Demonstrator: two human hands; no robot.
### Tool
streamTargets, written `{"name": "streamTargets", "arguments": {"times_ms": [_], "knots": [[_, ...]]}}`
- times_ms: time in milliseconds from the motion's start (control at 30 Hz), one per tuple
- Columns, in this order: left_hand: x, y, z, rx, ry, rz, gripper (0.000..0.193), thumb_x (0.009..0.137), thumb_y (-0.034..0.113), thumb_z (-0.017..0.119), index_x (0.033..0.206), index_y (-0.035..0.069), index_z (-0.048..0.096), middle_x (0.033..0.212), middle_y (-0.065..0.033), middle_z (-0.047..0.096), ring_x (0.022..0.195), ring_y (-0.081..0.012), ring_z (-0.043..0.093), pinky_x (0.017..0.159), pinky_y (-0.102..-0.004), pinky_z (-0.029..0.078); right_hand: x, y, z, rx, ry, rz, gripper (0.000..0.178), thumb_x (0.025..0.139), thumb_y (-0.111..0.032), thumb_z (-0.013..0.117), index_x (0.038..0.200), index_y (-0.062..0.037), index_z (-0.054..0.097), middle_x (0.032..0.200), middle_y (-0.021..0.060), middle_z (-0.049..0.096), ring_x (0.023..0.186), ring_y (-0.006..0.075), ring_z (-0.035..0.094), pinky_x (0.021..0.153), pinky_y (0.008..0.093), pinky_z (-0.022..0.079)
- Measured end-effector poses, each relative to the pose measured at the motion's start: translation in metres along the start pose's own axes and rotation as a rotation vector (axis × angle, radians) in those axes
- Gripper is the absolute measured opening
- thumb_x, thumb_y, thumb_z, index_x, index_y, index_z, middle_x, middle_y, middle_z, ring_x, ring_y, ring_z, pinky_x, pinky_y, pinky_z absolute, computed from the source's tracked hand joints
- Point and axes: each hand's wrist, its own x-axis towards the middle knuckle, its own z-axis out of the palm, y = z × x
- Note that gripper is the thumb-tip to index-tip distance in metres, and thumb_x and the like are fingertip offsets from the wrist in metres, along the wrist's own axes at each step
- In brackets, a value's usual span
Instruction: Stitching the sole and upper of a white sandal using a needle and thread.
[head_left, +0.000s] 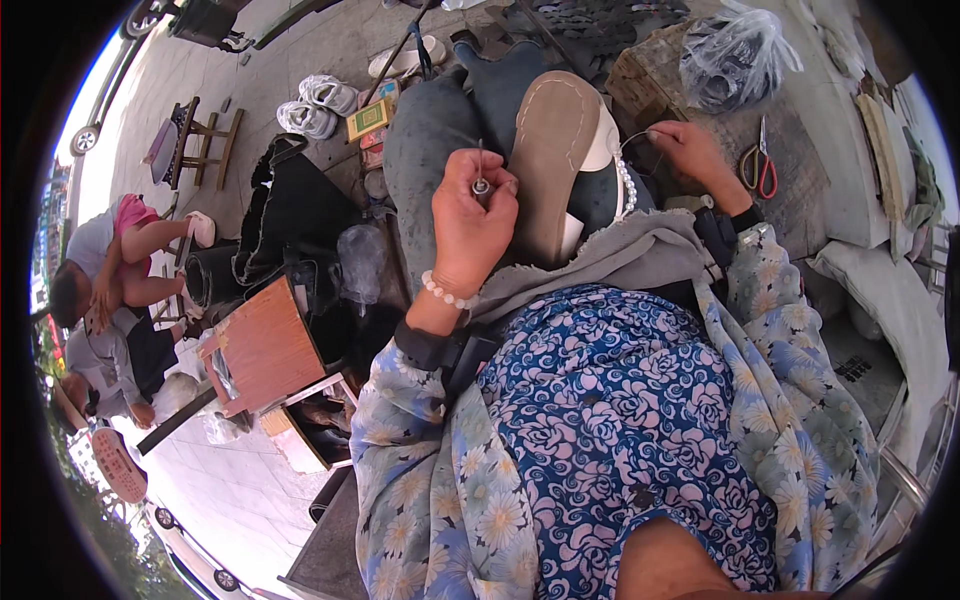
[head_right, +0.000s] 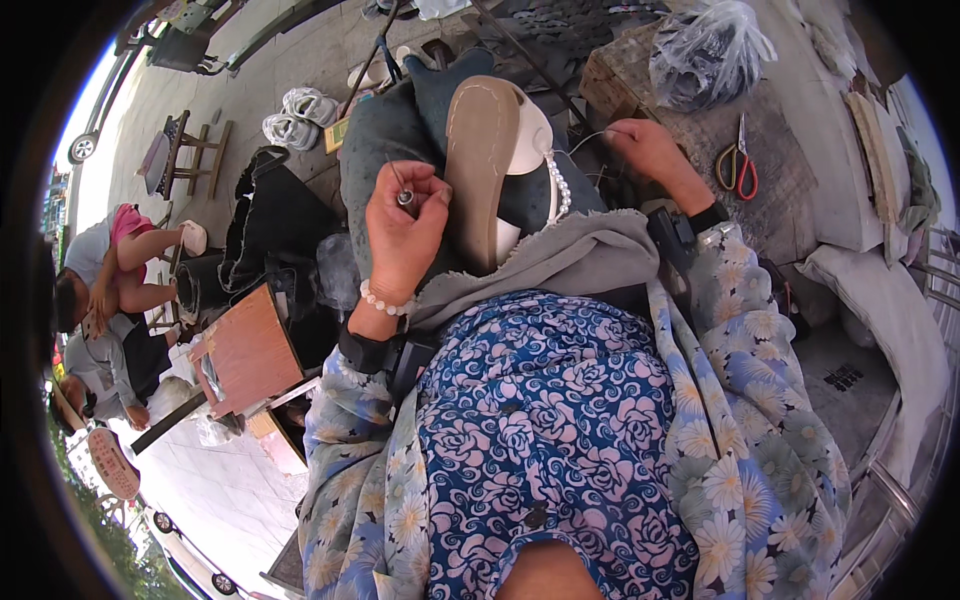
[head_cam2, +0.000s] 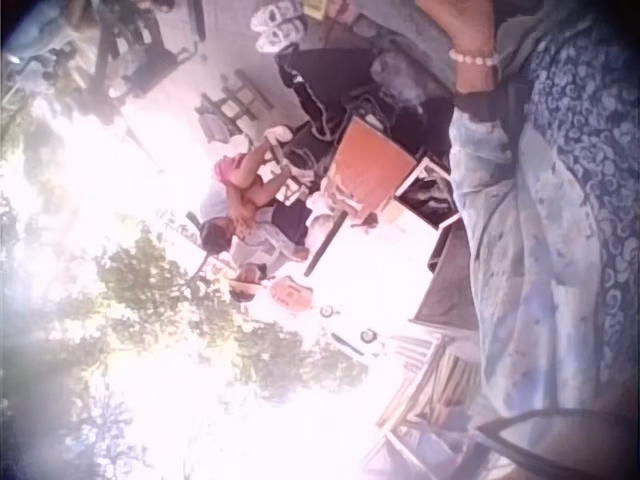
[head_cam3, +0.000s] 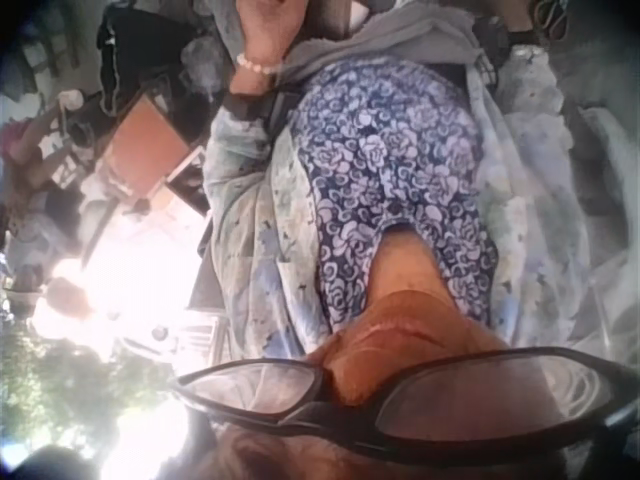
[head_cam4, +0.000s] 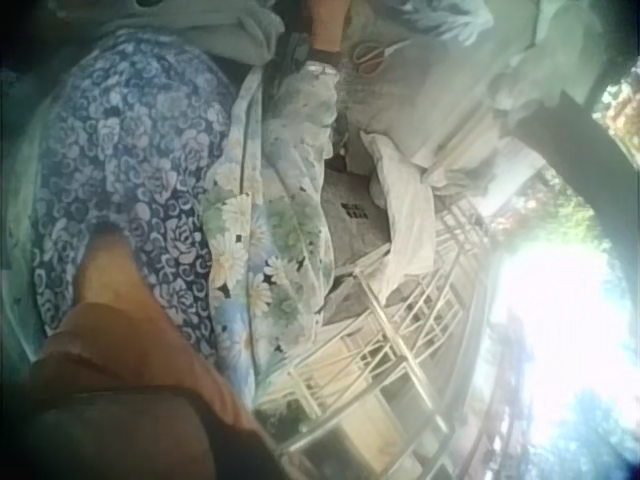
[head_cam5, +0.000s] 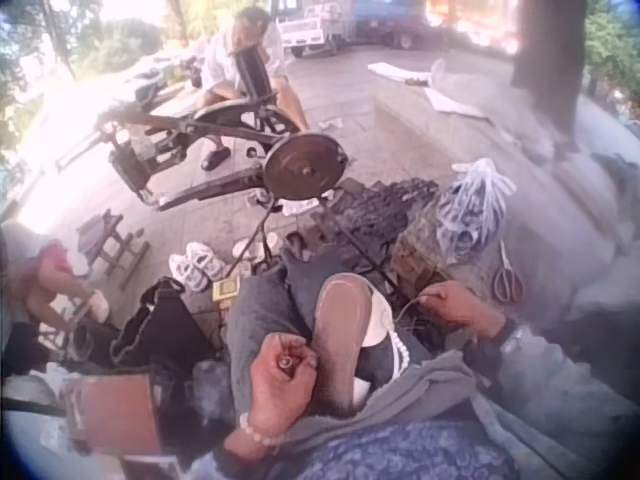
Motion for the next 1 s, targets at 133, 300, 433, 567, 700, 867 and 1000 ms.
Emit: {"name": "streamTargets", "arguments": {"times_ms": [133,300,433,567,700,867,1000], "knots": [[-0.004,0.009,0.0,-0.037,-0.043,-0.021,0.015,0.079,-0.002,0.059,0.093,0.002,0.054,0.079,0.0006,0.057,0.063,-0.0016,0.046,0.057,-0.0167,0.039,-0.009,-0.023,-0.005,0.126,-0.014,0.181,0.024,0.084,-0.015,0.056,0.104,-0.0029,0.062,0.093,0.0075,0.064,0.058,0.0155,0.06,0.051,0.0292,0.047],[-0.003,0.002,-0.002,0.016,-0.081,-0.021,0.009,0.079,-0.001,0.06,0.087,0.002,0.057,0.077,0.0036,0.053,0.061,-0.0006,0.042,0.055,-0.016,0.035,-0.014,-0.052,0.0,0.038,0.288,-0.469,0.017,0.078,-0.011,0.064,0.091,0.0002,0.064,0.087,0.0109,0.059,0.083,0.0195,0.059,0.07,0.0297,0.045],[-0.003,0.009,0.0,-0.032,-0.117,0.024,0.01,0.079,0.0,0.061,0.088,0.002,0.058,0.076,0.0039,0.052,0.064,-0.0008,0.043,0.056,-0.0165,0.036,-0.026,-0.081,0.005,0.227,0.072,-0.615,0.017,0.074,-0.003,0.066,0.09,0.0024,0.062,0.083,0.0085,0.057,0.076,0.0167,0.055,0.068,0.0261,0.043],[-0.005,0.02,0.005,-0.261,-0.111,-0.016,0.014,0.079,0.003,0.065,0.09,0.002,0.056,0.077,0.0028,0.053,0.067,-0.002,0.045,0.057,-0.0169,0.038,-0.023,-0.094,0.005,0.496,-0.043,-0.71,0.023,0.078,-0.001,0.064,0.101,0.0019,0.063,0.097,0.0049,0.06,0.079,0.0126,0.056,0.066,0.0241,0.044],[-0.003,0.021,-0.004,-0.232,-0.08,-0.032,0.018,0.078,0.006,0.069,0.09,0.002,0.055,0.076,0.0021,0.054,0.066,-0.0023,0.046,0.056,-0.0171,0.039,-0.031,-0.124,0.003,0.823,-0.439,-0.377,0.034,0.081,-0.002,0.062,0.115,0.0,0.058,0.101,0.0055,0.061,0.077,0.0123,0.059,0.064,0.0234,0.047],[-0.001,0.018,-0.003,-0.26,0.124,-0.16,0.018,0.077,0.005,0.07,0.086,0.0,0.056,0.073,0.0016,0.056,0.061,-0.0013,0.046,0.053,-0.0172,0.04,-0.028,-0.148,0.021,0.899,-0.605,-0.251,0.035,0.085,-0.003,0.057,0.12,0.0009,0.052,0.091,0.0075,0.064,0.077,0.0127,0.062,0.065,0.0248,0.051],[-0.004,0.011,-0.007,-0.276,0.078,-0.205,0.011,0.082,0.006,0.065,0.089,-0.001,0.06,0.073,0.0001,0.059,0.052,-0.002,0.047,0.045,-0.0173,0.036,-0.025,-0.151,0.035,0.84,-0.476,-0.246,0.022,0.086,-0.004,0.056,0.108,-0.0005,0.057,0.086,0.0047,0.064,0.076,0.0117,0.062,0.068,0.0257,0.052]]}}
